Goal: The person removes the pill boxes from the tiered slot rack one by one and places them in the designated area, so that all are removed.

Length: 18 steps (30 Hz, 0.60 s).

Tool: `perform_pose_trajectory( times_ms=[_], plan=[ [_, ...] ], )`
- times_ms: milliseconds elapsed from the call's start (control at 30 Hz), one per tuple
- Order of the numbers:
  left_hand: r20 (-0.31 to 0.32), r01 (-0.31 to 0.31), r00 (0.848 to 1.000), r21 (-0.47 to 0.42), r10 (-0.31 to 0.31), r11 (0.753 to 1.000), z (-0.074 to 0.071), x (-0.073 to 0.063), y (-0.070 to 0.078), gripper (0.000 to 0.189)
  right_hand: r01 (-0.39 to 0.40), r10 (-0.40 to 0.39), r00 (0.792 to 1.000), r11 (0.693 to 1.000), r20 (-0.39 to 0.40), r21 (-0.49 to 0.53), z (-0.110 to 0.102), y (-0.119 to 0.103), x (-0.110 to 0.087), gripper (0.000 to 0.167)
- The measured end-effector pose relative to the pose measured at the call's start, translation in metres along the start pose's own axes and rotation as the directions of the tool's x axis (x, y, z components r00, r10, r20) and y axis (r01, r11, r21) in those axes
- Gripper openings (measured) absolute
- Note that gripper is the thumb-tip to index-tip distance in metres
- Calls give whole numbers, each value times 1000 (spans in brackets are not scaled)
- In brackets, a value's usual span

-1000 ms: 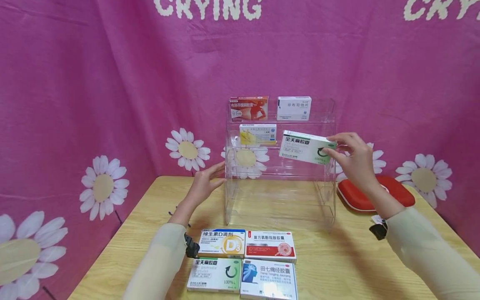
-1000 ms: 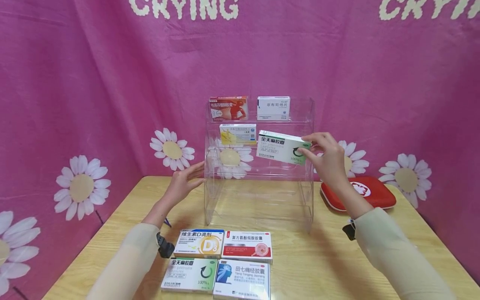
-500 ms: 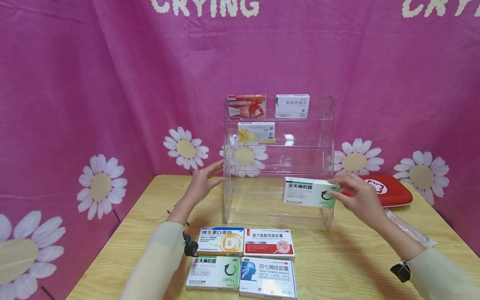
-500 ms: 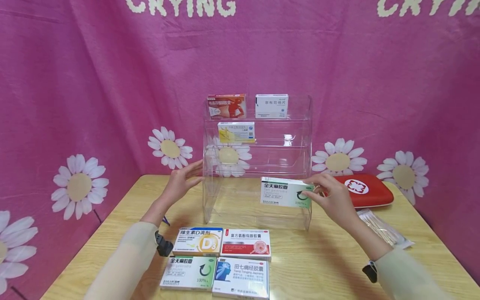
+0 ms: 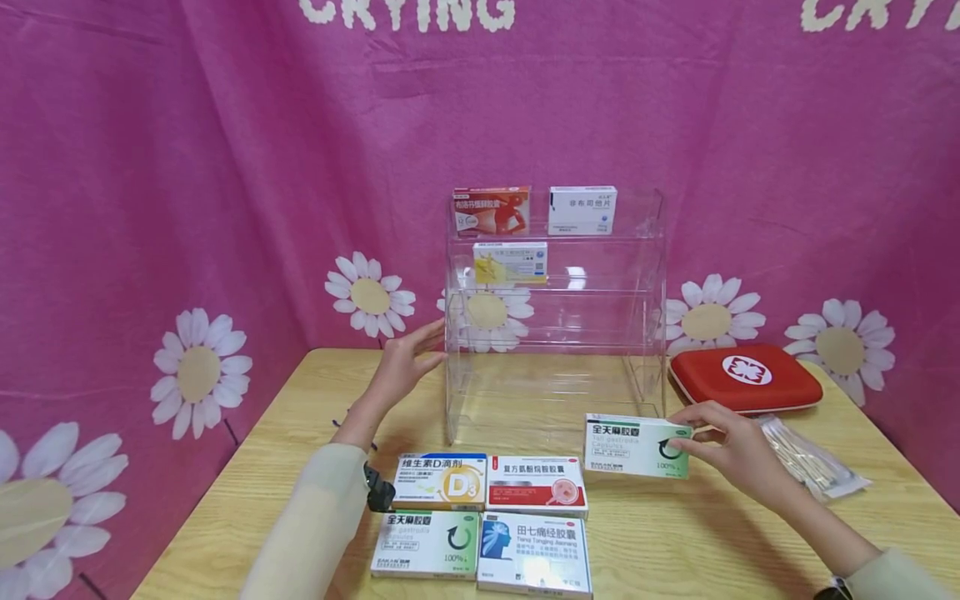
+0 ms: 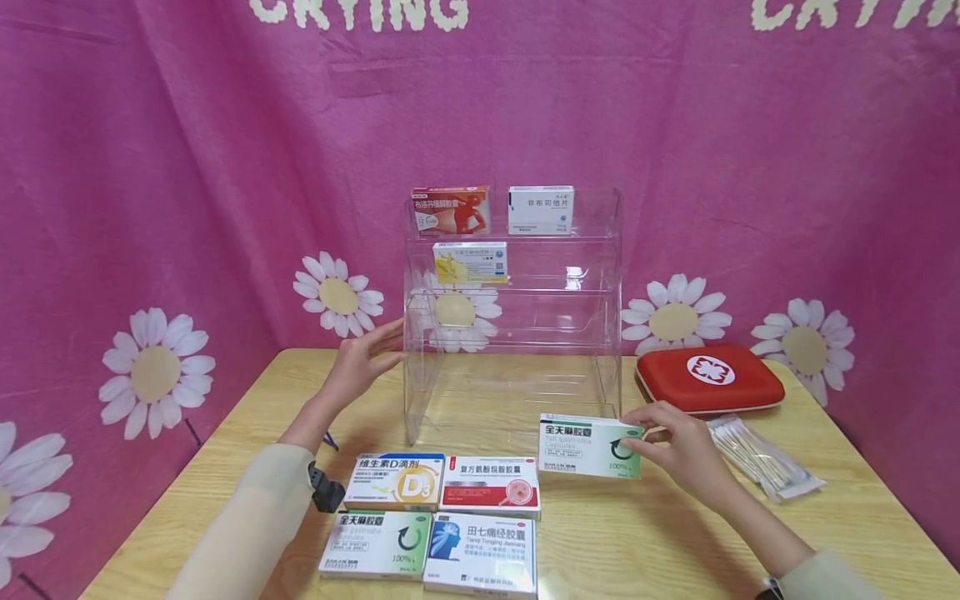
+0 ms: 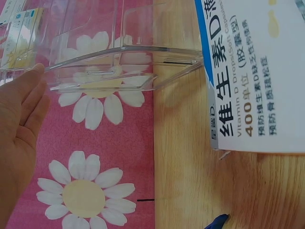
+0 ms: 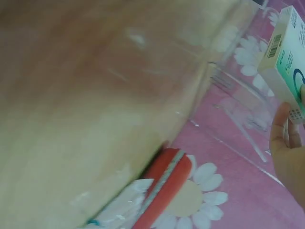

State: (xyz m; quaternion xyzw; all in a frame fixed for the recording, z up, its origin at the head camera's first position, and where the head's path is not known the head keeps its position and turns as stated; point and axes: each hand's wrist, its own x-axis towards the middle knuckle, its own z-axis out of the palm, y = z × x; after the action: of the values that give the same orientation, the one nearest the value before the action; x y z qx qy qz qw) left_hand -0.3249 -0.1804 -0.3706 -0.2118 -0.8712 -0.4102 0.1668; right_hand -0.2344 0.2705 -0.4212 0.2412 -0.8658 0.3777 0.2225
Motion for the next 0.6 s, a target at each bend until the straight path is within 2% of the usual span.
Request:
perform_pose_trajectory(
  times_ms=[233, 433, 600],
  plan=[
    [-1, -9, 1000, 2, 9, 1000, -1, -1, 0, 56, -77, 78, 989, 997, 122, -7, 4, 11, -15, 26],
    [4, -3, 1000, 5, 3, 1000, 0, -1, 0, 56, -98, 92, 974, 995, 207, 17, 9, 17, -18, 18],
    [1, 2, 1000, 2, -2, 1000, 1, 0, -1, 55, -126, 122, 941, 992, 317, -8, 11, 19, -18, 18]
  ],
)
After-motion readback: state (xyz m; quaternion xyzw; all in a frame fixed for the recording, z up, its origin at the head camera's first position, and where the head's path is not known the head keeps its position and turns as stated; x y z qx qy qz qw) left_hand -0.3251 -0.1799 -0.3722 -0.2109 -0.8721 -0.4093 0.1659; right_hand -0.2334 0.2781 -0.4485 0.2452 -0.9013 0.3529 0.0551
